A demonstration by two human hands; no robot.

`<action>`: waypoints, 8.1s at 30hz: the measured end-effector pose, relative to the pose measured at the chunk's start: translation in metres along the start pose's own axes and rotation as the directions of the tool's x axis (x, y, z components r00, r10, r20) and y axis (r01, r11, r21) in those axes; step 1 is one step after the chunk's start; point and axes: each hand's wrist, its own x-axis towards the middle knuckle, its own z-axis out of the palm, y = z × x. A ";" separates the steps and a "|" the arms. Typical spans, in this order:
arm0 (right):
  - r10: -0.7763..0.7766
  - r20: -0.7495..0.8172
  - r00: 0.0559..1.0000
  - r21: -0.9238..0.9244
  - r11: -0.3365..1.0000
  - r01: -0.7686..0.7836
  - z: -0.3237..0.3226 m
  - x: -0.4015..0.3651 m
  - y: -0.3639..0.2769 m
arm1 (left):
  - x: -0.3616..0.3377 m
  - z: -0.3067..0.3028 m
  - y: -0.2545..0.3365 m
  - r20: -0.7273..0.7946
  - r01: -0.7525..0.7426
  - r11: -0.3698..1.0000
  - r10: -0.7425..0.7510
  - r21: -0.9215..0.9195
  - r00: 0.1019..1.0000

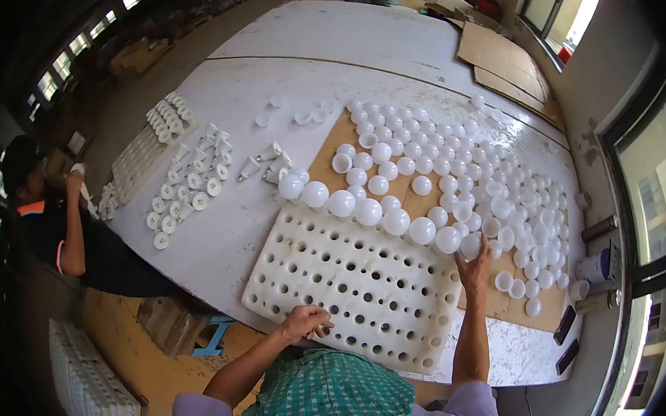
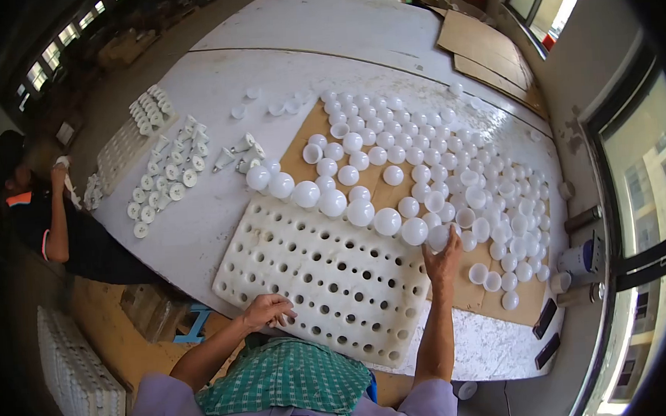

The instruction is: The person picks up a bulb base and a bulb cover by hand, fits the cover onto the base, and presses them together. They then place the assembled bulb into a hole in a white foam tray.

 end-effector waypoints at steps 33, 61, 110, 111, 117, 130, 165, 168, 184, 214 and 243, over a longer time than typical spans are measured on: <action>-0.754 -0.102 0.649 0.798 0.327 0.506 -0.038 0.041 -0.557 | -0.215 -0.062 0.315 -0.070 -0.342 0.040 0.995 0.939 -0.076; -0.579 0.264 0.772 0.964 0.190 -0.187 0.037 -0.046 -0.381 | -0.105 -0.112 0.140 -0.539 -0.454 0.661 0.751 0.598 0.383; 0.300 -0.036 0.953 -0.365 0.884 -0.292 -0.094 -0.102 0.107 | -0.005 -0.223 0.032 -0.719 -0.312 0.943 0.299 0.120 0.627; 0.249 -0.007 0.968 -0.467 0.856 -0.223 -0.087 -0.094 0.126 | -0.013 -0.215 0.023 -0.712 -0.361 0.930 0.301 0.072 0.634; 0.116 0.189 0.975 -0.649 0.760 0.036 -0.053 -0.046 0.168 | -0.067 -0.133 0.009 -0.602 -0.469 0.877 0.321 -0.103 0.731; 0.053 0.212 0.976 0.274 0.955 -0.112 -0.052 -0.071 0.057 | -0.044 -0.023 0.018 -0.229 -0.526 0.809 0.477 -0.264 0.849; -0.587 0.433 0.684 0.865 0.485 -0.131 0.112 -0.081 -0.459 | -0.118 -0.167 0.143 -0.396 -0.754 0.560 0.643 -0.342 0.656; -0.749 0.273 0.604 0.793 0.530 0.300 0.115 -0.112 -0.432 | -0.095 -0.150 0.099 -0.303 -0.722 0.566 0.662 -0.397 0.686; -0.316 0.462 0.828 0.880 0.281 -0.384 0.043 -0.150 -0.319 | -0.103 -0.049 0.088 -0.128 -0.673 0.736 0.663 -0.065 0.737; -0.620 0.687 0.379 0.561 0.784 0.266 -0.025 -0.117 -0.297 | -0.103 -0.021 0.114 0.239 -0.342 0.586 0.248 0.735 0.939; -0.498 0.382 0.779 0.778 0.628 0.020 0.006 -0.166 -0.271 | -0.054 -0.028 0.079 0.552 -0.048 0.998 0.013 0.050 0.834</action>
